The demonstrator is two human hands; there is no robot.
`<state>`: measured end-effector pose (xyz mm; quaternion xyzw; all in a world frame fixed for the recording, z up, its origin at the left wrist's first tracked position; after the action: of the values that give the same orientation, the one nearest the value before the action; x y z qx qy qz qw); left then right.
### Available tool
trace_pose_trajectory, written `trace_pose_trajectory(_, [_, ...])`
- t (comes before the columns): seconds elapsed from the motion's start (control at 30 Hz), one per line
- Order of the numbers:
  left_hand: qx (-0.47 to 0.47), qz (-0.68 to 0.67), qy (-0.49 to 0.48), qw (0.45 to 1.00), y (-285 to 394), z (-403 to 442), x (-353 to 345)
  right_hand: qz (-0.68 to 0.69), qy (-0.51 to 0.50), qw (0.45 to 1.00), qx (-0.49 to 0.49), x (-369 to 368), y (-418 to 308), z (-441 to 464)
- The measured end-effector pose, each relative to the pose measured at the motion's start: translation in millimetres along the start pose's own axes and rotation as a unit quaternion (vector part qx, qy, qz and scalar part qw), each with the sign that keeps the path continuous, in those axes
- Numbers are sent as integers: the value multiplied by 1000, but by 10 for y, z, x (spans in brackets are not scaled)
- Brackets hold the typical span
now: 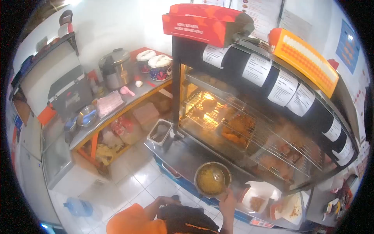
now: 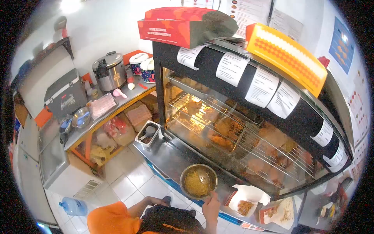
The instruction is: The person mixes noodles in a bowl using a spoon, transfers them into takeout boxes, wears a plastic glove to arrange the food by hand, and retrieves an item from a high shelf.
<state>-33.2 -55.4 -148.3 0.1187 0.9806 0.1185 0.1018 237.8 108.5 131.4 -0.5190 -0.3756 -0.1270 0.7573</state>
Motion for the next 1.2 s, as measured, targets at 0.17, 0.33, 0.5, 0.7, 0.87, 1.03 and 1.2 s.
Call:
trace_pose_trajectory(0.17, [-57,-42,-5,997,10,-62,-122,5,3,1000,-3,-37,96,-24])
trace_pose_trajectory(0.33, [-43,-29,17,999,-174,-51,-96,-20,28,999,33,-64,128,-66])
trace_pose_trajectory(0.5, [5,133,117,984,-602,209,126,-13,5,1000,-12,46,-6,-65])
trace_pose_trajectory(0.7, [-138,50,225,963,-151,-136,193,16,20,999,35,34,131,-86])
trace_pose_trajectory(0.87, [-79,-215,-47,972,-4,-369,-318,-29,24,998,56,-41,216,-180])
trace_pose_trajectory(1.03, [-31,-1,51,998,-802,-80,-146,18,33,998,57,94,13,-112])
trace_pose_trajectory(1.2, [106,425,215,873,-1457,657,422,48,35,996,67,91,112,-144])
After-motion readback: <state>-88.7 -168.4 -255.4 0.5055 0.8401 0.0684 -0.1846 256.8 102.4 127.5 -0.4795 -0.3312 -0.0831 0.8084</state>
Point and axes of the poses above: each hand's wrist, its own z-axis towards the middle knuckle, its own x-axis out of the back of the hand, y = z × x, the point moved 2 cm from there along z, towards the middle knuckle, and after that the axes turned 15 degrees about x, right-handed, at the moved point
